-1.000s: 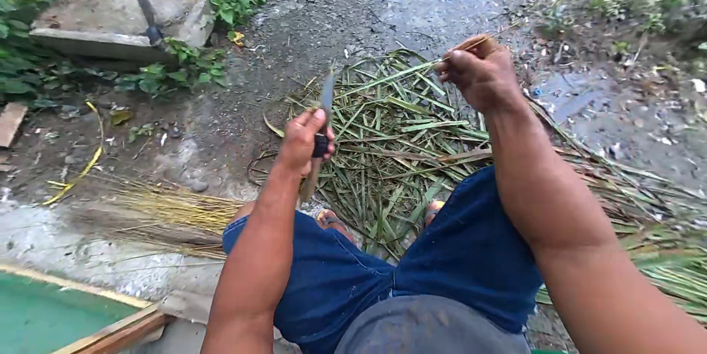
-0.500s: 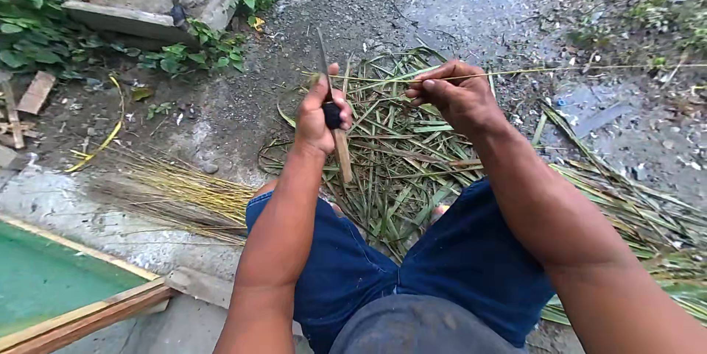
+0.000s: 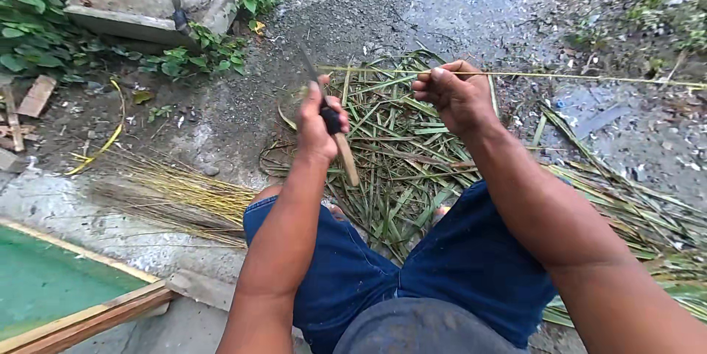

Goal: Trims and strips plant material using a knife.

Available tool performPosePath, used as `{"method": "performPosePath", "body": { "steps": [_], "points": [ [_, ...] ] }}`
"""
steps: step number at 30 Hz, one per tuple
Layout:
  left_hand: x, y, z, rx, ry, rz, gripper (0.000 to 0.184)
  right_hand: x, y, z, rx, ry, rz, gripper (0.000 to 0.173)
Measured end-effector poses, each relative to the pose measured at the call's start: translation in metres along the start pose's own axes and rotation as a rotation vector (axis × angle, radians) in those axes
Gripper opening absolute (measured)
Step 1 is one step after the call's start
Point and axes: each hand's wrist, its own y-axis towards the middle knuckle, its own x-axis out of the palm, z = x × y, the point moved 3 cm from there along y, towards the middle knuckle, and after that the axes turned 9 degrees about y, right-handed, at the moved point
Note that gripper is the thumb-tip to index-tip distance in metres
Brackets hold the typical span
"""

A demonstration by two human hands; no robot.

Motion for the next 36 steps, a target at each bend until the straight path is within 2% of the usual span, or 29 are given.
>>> {"method": "performPosePath", "body": {
  "steps": [3,5,7,11,13,15,17,19,22,25,27,29,33,36],
  "points": [
    [0.035,-0.022,-0.018,-0.086,0.124,-0.241,0.039,0.016,-0.007,0.017,0.033,-0.020,-0.056,0.005],
    [0.045,-0.026,-0.018,-0.111,0.103,-0.328,0.037,0.026,-0.013,0.022,0.034,-0.043,-0.150,0.007],
    [0.036,-0.020,-0.011,-0.080,0.029,-0.315,0.039,0.028,-0.015,0.020,0.004,-0.042,-0.242,0.009],
    [0.002,0.000,0.005,-0.017,-0.078,-0.128,0.041,0.020,-0.011,0.011,-0.041,-0.036,-0.284,0.010],
    [0.012,-0.008,0.002,-0.032,-0.019,-0.180,0.041,0.022,-0.012,0.015,-0.055,-0.055,-0.292,0.010],
    [0.030,-0.022,-0.008,-0.097,0.058,-0.314,0.040,0.027,-0.014,0.020,-0.079,-0.106,-0.339,0.011],
    [0.031,-0.023,-0.012,-0.118,0.050,-0.380,0.040,0.028,-0.016,0.018,-0.101,-0.144,-0.401,0.012],
    [0.008,-0.006,-0.004,-0.093,0.012,-0.265,0.040,0.021,-0.012,0.008,-0.137,-0.133,-0.451,0.013],
    [-0.034,0.021,0.013,-0.061,-0.085,0.041,0.040,0.007,-0.005,-0.014,-0.186,-0.085,-0.410,0.013],
    [-0.037,0.020,0.015,-0.020,-0.087,0.111,0.042,0.000,0.000,-0.018,-0.174,-0.070,-0.256,0.011],
    [-0.019,0.008,0.007,-0.020,-0.034,0.045,0.044,0.002,0.000,-0.013,-0.130,-0.059,-0.185,0.011],
    [0.003,-0.007,-0.004,-0.044,0.076,-0.089,0.043,0.008,-0.003,-0.003,-0.093,-0.083,-0.159,0.012],
    [0.039,-0.028,-0.015,-0.133,0.158,-0.334,0.038,0.026,-0.010,0.014,-0.122,-0.196,-0.324,0.016],
    [0.034,-0.022,-0.014,-0.127,0.076,-0.354,0.036,0.028,-0.010,0.014,-0.158,-0.211,-0.453,0.018]
  ]
}}
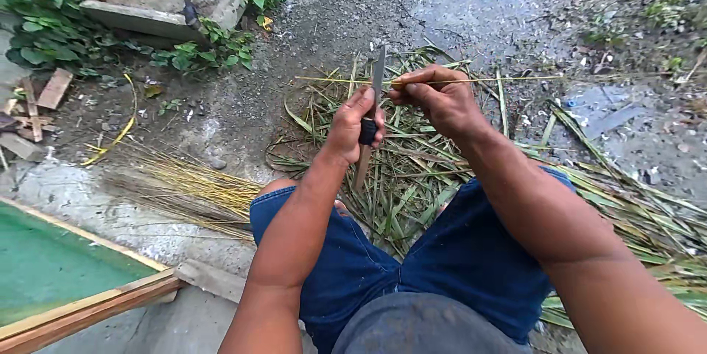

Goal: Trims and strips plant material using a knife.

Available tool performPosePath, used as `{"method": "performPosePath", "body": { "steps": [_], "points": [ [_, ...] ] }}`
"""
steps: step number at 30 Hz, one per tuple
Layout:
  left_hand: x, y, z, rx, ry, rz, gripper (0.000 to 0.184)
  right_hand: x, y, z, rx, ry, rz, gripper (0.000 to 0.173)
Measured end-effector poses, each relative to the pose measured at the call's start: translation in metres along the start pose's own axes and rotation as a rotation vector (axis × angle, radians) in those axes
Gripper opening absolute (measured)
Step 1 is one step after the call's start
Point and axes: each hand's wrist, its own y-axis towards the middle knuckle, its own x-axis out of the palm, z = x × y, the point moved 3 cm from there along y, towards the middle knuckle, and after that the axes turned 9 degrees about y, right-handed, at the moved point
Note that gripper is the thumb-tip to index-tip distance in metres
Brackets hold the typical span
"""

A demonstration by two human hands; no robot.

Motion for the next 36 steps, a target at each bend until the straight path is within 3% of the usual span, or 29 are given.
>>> {"method": "performPosePath", "body": {
  "steps": [5,8,12,16,19,24,36],
  "points": [
    [-0.073,0.014,0.017,0.064,-0.159,0.384,0.041,-0.024,0.000,-0.019,-0.027,0.088,0.054,0.017],
    [-0.079,0.010,0.022,0.101,-0.159,0.508,0.040,-0.033,-0.001,-0.024,0.000,0.129,0.216,0.014],
    [-0.039,0.004,0.007,0.099,0.011,0.393,0.046,-0.026,-0.001,-0.012,0.102,0.189,0.350,0.017],
    [0.004,0.000,-0.001,0.082,0.115,0.095,0.039,-0.002,0.000,-0.001,0.159,0.184,0.296,0.017],
    [0.008,0.001,0.000,0.056,0.018,0.030,0.036,0.009,-0.003,0.002,0.168,0.190,0.221,0.016],
    [-0.034,0.011,0.011,0.091,-0.109,0.192,0.040,-0.001,-0.004,-0.003,0.135,0.184,0.176,0.016],
    [-0.062,0.022,0.006,-0.019,-0.016,0.371,0.037,-0.015,-0.004,-0.007,0.101,0.055,0.132,0.018]
  ]
}}
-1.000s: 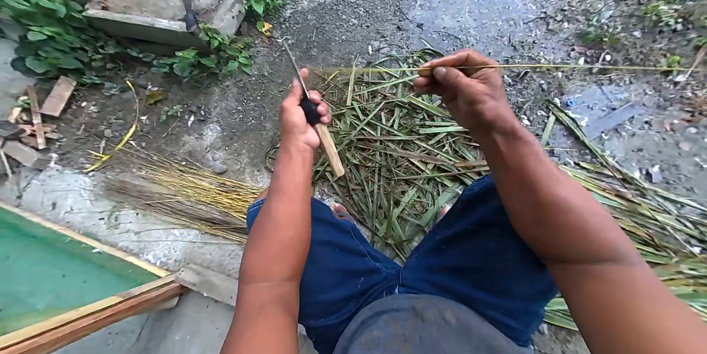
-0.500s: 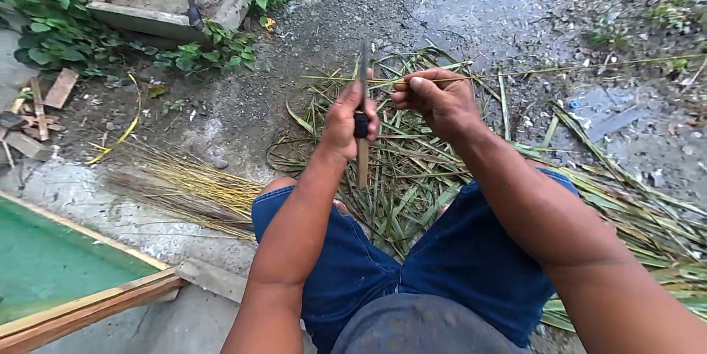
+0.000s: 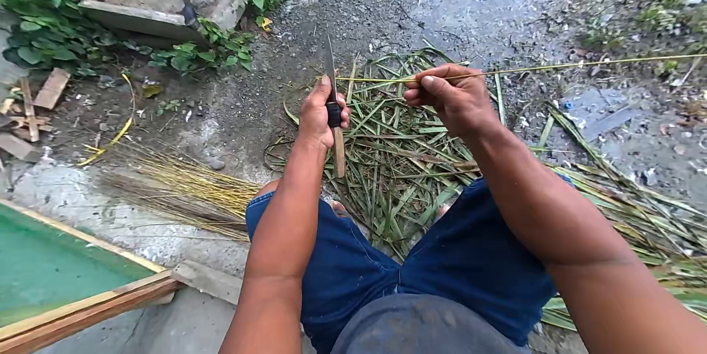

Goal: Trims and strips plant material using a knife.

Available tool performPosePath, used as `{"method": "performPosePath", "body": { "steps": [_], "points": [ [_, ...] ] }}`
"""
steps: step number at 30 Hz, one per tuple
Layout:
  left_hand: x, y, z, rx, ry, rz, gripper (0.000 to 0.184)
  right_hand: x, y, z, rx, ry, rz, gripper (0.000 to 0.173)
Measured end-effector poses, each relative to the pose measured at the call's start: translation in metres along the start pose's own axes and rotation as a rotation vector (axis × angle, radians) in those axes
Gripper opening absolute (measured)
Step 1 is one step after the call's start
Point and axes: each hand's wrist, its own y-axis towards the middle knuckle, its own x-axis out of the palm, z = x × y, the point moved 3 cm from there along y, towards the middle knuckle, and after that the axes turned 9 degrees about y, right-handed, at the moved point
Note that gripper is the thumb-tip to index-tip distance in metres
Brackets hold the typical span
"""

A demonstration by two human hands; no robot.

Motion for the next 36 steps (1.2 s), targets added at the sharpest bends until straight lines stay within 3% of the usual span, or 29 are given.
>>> {"method": "performPosePath", "body": {
  "steps": [4,7,9,13,16,19,21,24,26,28,29,30,32,34,36],
  "points": [
    [-0.016,0.009,-0.001,-0.019,0.021,0.089,0.036,-0.011,0.000,-0.010,-0.023,-0.030,0.052,0.019],
    [-0.049,0.014,0.008,0.008,-0.018,0.295,0.035,-0.039,0.000,-0.043,-0.127,-0.013,0.196,0.021],
    [-0.043,0.007,0.013,0.035,-0.009,0.294,0.038,-0.047,-0.001,-0.046,-0.136,0.050,0.283,0.020],
    [0.002,-0.019,-0.005,0.032,0.059,-0.015,0.044,-0.025,-0.001,-0.022,-0.045,0.120,0.330,0.016],
    [0.045,-0.039,-0.012,0.034,0.096,-0.286,0.038,0.009,-0.003,0.005,0.030,0.103,0.226,0.015],
    [0.056,-0.041,-0.012,0.038,0.036,-0.373,0.036,0.028,-0.006,0.018,0.065,0.125,0.171,0.014],
    [0.032,-0.027,-0.007,0.073,-0.029,-0.279,0.037,0.021,-0.005,0.008,0.038,0.130,0.160,0.016],
    [-0.024,0.001,0.008,0.084,-0.179,0.060,0.038,-0.007,-0.002,-0.016,-0.045,0.130,0.190,0.019],
    [-0.037,0.001,0.011,0.065,-0.140,0.155,0.038,-0.022,-0.001,-0.024,-0.057,0.129,0.231,0.017],
    [-0.029,-0.008,0.000,0.017,0.132,0.097,0.036,-0.028,-0.001,-0.021,-0.039,0.125,0.267,0.016],
    [-0.022,-0.013,-0.013,0.000,0.393,-0.004,0.033,-0.029,-0.002,-0.019,-0.025,0.112,0.278,0.015],
    [-0.016,-0.018,-0.028,-0.021,0.741,-0.150,0.032,-0.028,-0.002,-0.017,-0.012,0.097,0.286,0.015],
    [-0.003,-0.023,-0.065,-0.086,1.402,-0.511,0.050,-0.025,-0.002,-0.017,-0.007,0.066,0.285,0.014],
    [-0.001,-0.026,-0.100,-0.199,1.694,-0.761,0.056,-0.025,-0.001,-0.021,-0.020,0.038,0.278,0.013],
    [-0.005,-0.030,-0.118,-0.259,1.823,-0.861,0.056,-0.028,-0.002,-0.022,-0.027,-0.014,0.272,0.013]
  ]
}}
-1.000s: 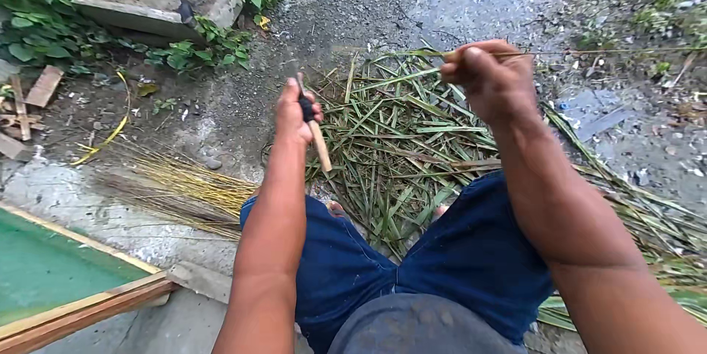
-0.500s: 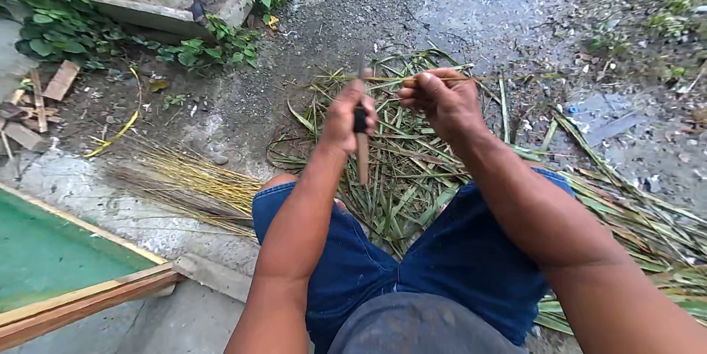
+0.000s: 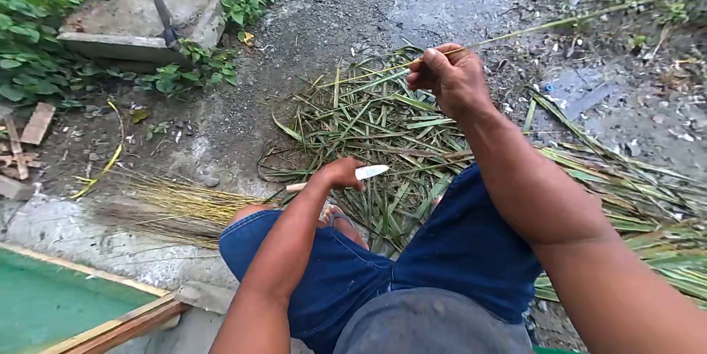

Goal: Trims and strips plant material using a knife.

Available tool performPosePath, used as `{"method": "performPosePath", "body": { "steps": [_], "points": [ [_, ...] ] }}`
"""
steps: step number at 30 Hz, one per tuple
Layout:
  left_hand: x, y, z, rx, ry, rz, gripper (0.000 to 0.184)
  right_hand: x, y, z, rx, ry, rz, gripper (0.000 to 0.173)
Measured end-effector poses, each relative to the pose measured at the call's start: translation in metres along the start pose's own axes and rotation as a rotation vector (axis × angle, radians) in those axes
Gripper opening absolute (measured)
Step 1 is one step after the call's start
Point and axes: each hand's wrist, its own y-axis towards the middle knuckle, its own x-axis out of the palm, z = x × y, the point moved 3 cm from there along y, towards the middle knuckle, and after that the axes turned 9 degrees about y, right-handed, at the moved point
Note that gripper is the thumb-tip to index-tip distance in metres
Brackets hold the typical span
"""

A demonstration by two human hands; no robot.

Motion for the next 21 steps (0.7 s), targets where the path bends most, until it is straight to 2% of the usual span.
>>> {"method": "performPosePath", "body": {
  "steps": [2,4,5,8,11,13,14,16,18,21],
  "points": [
    [0.007,0.001,-0.006,-0.092,0.138,-0.050,0.049,-0.003,0.000,-0.001,-0.004,-0.078,-0.008,0.013],
    [-0.006,-0.006,-0.016,-0.026,-0.021,0.002,0.045,-0.007,0.005,-0.005,0.005,-0.182,-0.023,0.015],
    [-0.014,-0.011,-0.024,-0.005,-0.079,0.075,0.044,-0.008,0.007,-0.005,0.011,-0.236,-0.032,0.016],
    [-0.042,-0.027,-0.052,-0.089,0.032,0.261,0.034,-0.012,0.007,0.002,0.052,-0.393,-0.060,0.021],
    [-0.089,-0.064,-0.062,-0.111,-0.256,0.565,0.031,-0.010,0.012,0.015,0.167,-0.466,-0.108,0.027],
    [-0.103,-0.084,-0.046,-0.098,-0.389,0.754,0.033,0.003,0.007,0.032,0.237,-0.399,-0.161,0.031],
    [-0.105,-0.089,-0.033,-0.062,-0.365,0.798,0.035,0.013,0.003,0.041,0.260,-0.329,-0.176,0.031],
    [-0.105,-0.094,-0.005,-0.004,-0.205,0.817,0.041,0.033,-0.001,0.052,0.307,-0.170,-0.192,0.030],
    [-0.101,-0.099,0.010,-0.010,-0.029,0.876,0.037,0.046,-0.002,0.051,0.339,-0.075,-0.213,0.027],
    [-0.102,-0.115,-0.005,-0.071,0.108,0.951,0.027,0.053,-0.009,0.045,0.370,0.047,-0.217,0.025]
  ]
}}
